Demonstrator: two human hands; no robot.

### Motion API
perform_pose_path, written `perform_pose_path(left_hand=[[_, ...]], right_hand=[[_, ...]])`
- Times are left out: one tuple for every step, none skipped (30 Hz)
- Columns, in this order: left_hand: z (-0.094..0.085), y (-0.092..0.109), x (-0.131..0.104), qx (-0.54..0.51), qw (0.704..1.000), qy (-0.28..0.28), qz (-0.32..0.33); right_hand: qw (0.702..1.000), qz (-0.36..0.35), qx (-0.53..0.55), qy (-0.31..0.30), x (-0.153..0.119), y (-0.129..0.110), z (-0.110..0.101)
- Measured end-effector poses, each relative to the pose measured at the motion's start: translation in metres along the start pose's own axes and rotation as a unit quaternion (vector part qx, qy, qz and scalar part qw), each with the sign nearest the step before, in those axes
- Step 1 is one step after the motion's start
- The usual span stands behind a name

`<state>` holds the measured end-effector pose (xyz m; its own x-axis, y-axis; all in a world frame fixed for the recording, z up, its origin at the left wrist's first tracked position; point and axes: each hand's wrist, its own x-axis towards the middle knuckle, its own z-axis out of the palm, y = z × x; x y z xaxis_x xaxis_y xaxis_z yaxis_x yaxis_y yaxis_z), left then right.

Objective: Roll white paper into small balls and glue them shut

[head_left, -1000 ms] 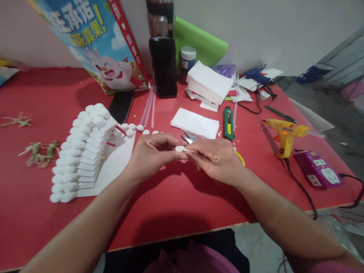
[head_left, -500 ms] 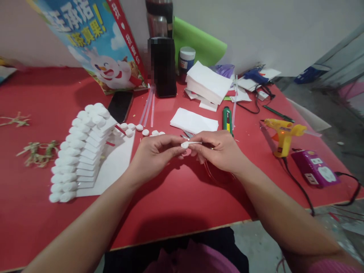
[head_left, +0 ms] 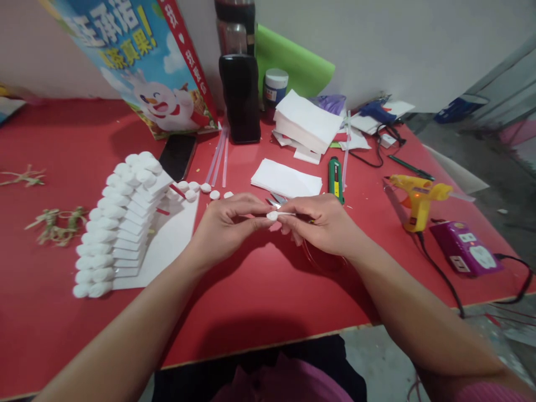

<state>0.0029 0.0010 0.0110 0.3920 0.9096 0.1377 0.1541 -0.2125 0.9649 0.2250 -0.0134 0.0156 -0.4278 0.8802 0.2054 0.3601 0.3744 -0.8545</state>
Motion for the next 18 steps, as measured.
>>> perform_pose_path(left_hand=[[0.0, 0.0, 0.0, -0.002, 1.0, -0.005, -0.002], [0.0, 0.0, 0.001, -0.004, 1.0, -0.011, 0.0], [0.0, 0.0, 0.001, -0.005, 1.0, -0.016, 0.006], [0.0, 0.0, 0.002, -0.001, 1.0, -0.02, 0.012], [0.001, 0.0, 0.002, 0.007, 1.0, -0.021, 0.018], [0.002, -0.001, 0.002, 0.018, 0.999, -0.02, 0.022], [0.002, -0.001, 0.002, 0.029, 0.999, -0.016, 0.025], [0.003, -0.001, 0.002, 0.037, 0.999, -0.011, 0.025], [0.004, -0.001, 0.001, 0.038, 0.999, -0.006, 0.019], [0.005, 0.0, 0.001, 0.032, 0.999, -0.003, 0.007], [0.007, 0.0, 0.0, 0.019, 1.0, -0.001, -0.011], [0.008, 0.001, -0.001, 0.001, 1.0, -0.001, -0.03], [0.009, 0.001, -0.001, -0.019, 0.999, 0.0, -0.046], [0.011, 0.002, -0.002, -0.038, 0.998, 0.001, -0.058], [0.012, 0.002, -0.003, -0.052, 0.997, 0.004, -0.064], [0.014, 0.002, -0.003, -0.06, 0.996, 0.008, -0.064], [0.015, 0.002, -0.004, -0.064, 0.996, 0.011, -0.062], [0.017, 0.001, -0.004, -0.064, 0.996, 0.016, -0.059]], right_hand=[[1.0, 0.0, 0.0, -0.003, 0.0, 0.001, 0.0], [1.0, 0.001, 0.002, -0.006, 0.0, 0.002, 0.0], [1.0, 0.002, 0.005, -0.007, 0.0, 0.002, 0.0], [1.0, 0.003, 0.01, -0.006, 0.0, 0.003, 0.0], [1.0, 0.007, 0.015, -0.002, 0.0, 0.003, 0.001], [1.0, 0.014, 0.017, 0.004, 0.0, 0.003, 0.001], [1.0, 0.022, 0.016, 0.01, 0.001, 0.003, 0.003], [0.999, 0.032, 0.011, 0.019, 0.001, 0.003, 0.004], [0.999, 0.038, 0.0, 0.032, 0.001, 0.003, 0.005], [0.998, 0.041, -0.015, 0.048, 0.001, 0.002, 0.005], [0.997, 0.038, -0.035, 0.063, 0.001, 0.002, 0.006], [0.995, 0.028, -0.058, 0.075, 0.0, 0.002, 0.006], [0.993, 0.01, -0.086, 0.083, 0.0, 0.001, 0.007], [0.989, -0.013, -0.116, 0.085, 0.0, 0.001, 0.007], [0.985, -0.04, -0.148, 0.083, -0.001, 0.002, 0.007], [0.978, -0.067, -0.178, 0.079, -0.002, 0.002, 0.007], [0.971, -0.089, -0.207, 0.077, -0.002, 0.003, 0.008], [0.964, -0.103, -0.232, 0.076, -0.003, 0.004, 0.009]])
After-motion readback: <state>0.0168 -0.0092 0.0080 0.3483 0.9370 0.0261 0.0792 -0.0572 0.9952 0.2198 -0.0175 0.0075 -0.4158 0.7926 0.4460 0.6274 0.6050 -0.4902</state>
